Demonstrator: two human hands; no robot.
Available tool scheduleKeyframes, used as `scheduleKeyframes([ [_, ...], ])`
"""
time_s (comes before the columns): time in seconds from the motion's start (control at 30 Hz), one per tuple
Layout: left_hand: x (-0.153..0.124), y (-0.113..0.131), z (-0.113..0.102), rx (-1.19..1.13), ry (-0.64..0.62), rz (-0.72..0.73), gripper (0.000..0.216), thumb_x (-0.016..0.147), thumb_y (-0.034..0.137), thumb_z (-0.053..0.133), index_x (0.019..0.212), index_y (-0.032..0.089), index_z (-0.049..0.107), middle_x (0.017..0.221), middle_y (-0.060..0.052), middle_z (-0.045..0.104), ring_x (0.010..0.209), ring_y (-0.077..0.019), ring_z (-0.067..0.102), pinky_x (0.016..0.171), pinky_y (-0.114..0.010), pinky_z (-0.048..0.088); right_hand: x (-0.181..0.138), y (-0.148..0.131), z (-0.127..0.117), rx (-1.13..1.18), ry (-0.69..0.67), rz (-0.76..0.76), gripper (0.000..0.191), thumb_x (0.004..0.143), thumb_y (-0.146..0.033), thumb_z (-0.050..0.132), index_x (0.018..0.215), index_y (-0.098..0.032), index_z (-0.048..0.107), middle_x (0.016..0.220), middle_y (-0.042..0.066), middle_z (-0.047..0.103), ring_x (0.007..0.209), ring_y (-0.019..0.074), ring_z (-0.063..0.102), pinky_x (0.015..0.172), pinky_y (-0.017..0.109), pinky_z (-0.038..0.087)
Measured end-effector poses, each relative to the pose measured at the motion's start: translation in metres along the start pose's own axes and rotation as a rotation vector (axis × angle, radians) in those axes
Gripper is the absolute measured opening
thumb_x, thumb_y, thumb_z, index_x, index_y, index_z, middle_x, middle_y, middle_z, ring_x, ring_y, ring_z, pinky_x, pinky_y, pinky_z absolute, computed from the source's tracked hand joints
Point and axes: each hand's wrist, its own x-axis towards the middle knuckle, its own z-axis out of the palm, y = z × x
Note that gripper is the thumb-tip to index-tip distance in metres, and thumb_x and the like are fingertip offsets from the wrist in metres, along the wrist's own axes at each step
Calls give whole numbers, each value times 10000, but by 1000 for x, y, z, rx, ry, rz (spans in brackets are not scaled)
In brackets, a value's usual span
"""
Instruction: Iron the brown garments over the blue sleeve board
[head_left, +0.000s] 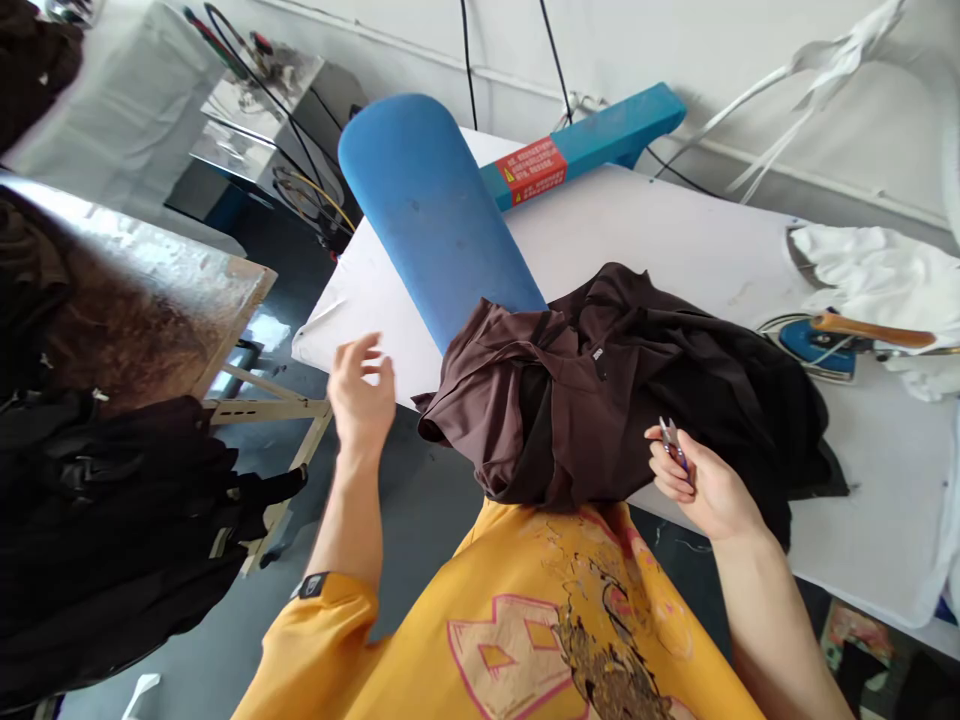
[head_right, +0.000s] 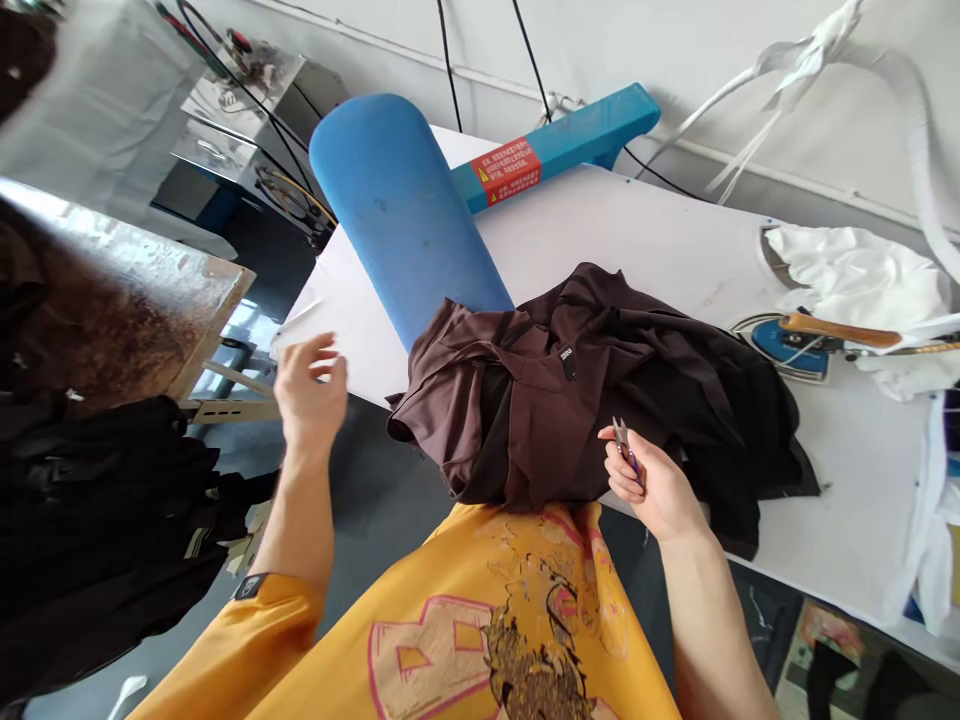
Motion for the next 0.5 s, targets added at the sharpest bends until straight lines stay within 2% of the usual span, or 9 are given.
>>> scheduleKeyframes([
  [0.1,-18,21,32,-93,-330,305,219,981,200,548,1108,245,721,1060,-40,689,945,-161,677,851,-293,577,4,1,5,8,-2,6,298,966,-458,623,1053,-189,717,642,-62,265,501,57,139,407,199,141],
  [0.17,-27,33,62,-53,-445,449,237,1004,219,533,1165,236,707,1067,-67,676,1009,-197,657,921,-343,561,7,0,11,1,-18,6,302,965,-459,626,1055,-187,720,644,-63,268,499,53,135,406,194,138],
  [0.27,-22,34,91,94,-499,538,298,1002,241,554,1278,234,668,1104,-92,646,1017,-239,622,902,-397,536,11,-3,22,-16,-41,9,311,965,-458,629,1065,-178,722,646,-64,276,499,49,135,407,189,135],
  [0.37,-5,25,98,186,-537,596,293,989,289,595,1267,267,684,1135,-91,629,981,-249,601,822,-397,502,12,-3,27,-18,-40,5,311,967,-456,630,1065,-176,722,645,-64,281,500,49,138,408,189,136],
  [0.5,16,16,103,136,-560,718,206,1004,331,580,1122,285,743,1086,-82,650,940,-235,594,792,-395,454,12,-1,28,-11,-31,2,303,970,-449,625,1069,-179,722,644,-63,286,504,54,141,412,194,137],
])
